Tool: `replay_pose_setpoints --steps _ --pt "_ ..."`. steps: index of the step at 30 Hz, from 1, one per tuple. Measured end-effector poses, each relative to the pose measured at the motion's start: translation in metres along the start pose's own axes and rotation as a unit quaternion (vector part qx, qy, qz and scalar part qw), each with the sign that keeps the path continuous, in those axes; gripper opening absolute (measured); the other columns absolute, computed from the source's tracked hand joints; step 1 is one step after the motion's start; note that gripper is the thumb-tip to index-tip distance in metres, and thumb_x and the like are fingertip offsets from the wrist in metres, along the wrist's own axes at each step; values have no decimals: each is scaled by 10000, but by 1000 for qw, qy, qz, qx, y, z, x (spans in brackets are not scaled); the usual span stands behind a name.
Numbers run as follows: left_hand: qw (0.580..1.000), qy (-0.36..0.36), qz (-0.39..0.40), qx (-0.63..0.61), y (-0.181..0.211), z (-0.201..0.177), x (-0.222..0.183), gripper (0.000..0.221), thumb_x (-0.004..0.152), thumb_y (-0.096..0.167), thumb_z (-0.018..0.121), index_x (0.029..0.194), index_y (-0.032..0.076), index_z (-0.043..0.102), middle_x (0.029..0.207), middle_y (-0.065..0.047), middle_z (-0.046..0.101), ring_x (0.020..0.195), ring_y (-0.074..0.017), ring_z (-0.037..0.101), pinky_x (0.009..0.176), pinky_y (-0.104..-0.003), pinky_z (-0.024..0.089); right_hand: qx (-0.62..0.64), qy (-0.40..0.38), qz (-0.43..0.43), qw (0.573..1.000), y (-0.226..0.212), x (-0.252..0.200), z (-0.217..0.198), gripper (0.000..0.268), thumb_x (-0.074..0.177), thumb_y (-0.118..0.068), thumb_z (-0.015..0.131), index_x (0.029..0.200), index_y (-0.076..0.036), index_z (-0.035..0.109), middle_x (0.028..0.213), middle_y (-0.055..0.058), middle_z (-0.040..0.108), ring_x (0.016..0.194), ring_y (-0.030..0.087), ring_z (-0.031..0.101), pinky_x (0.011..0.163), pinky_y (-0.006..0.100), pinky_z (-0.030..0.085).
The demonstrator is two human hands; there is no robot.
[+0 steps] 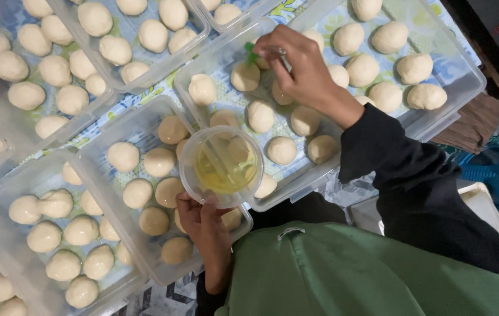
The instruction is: Brushing a liquid coating onto rows of dough balls.
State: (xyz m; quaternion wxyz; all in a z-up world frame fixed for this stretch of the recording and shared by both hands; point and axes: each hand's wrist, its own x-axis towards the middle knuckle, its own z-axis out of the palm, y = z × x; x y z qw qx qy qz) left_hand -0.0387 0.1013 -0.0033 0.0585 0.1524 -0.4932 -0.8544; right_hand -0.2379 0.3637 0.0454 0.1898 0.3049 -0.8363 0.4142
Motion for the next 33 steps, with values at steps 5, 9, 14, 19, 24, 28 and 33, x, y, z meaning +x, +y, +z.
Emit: replay_pose_setpoints --steps 5,9,14,19,24,28,33 --pt "1000 8 4 7 0 -1 -3 232 975 39 596 1167 44 466 1084 -74 608 925 -148 654 721 -347 650 26 -68 -7 997 -17 -5 -18 170 1030 28 544 1142 -14 663 1127 130 721 1004 243 725 890 340 595" --pt "999 25 -6 26 2 -1 -7 231 963 42 596 1152 39 463 1072 -83 623 907 -148 666 711 -347 658 280 45 146 948 -53 -9 -61 122 1121 -104 525 1115 -22 615 1018 113 720 804 163 709 725 290 608" --pt "997 -3 -21 71 8 19 -12 244 958 58 585 1172 50 467 1050 -89 633 870 -148 673 681 -322 640 275 -14 26 961 -120 -13 -66 99 1008 -81 596 1020 1 649 990 148 736 813 202 719 712 311 625" --pt "997 -57 6 55 3 26 -15 218 1008 67 625 1162 15 478 1026 -99 608 802 -150 642 684 -314 642 180 -152 -17 972 -127 -29 -52 391 758 181 477 1036 28 704 1101 192 733 1010 282 732 809 381 614" --pt "997 -4 37 71 8 13 -12 211 986 75 609 1157 28 495 1064 -90 626 844 -121 621 649 -288 623 354 105 95 925 -77 -33 -76 185 1084 14 419 1155 -29 583 1046 156 718 829 175 725 742 328 640" --pt "994 78 63 36 13 -2 -8 229 955 70 595 1166 38 514 1052 -63 621 865 -122 659 674 -295 643 280 70 150 946 -14 -53 -48 175 1209 -169 492 1178 -9 555 1029 134 693 816 161 689 730 292 596" --pt "991 109 73 1 13 -29 -10 197 984 63 602 1149 26 499 1055 -67 622 826 -121 637 704 -322 652 189 -71 126 971 -36 -37 -29 172 1150 -161 521 1083 -22 597 1021 95 686 817 170 690 728 297 585"
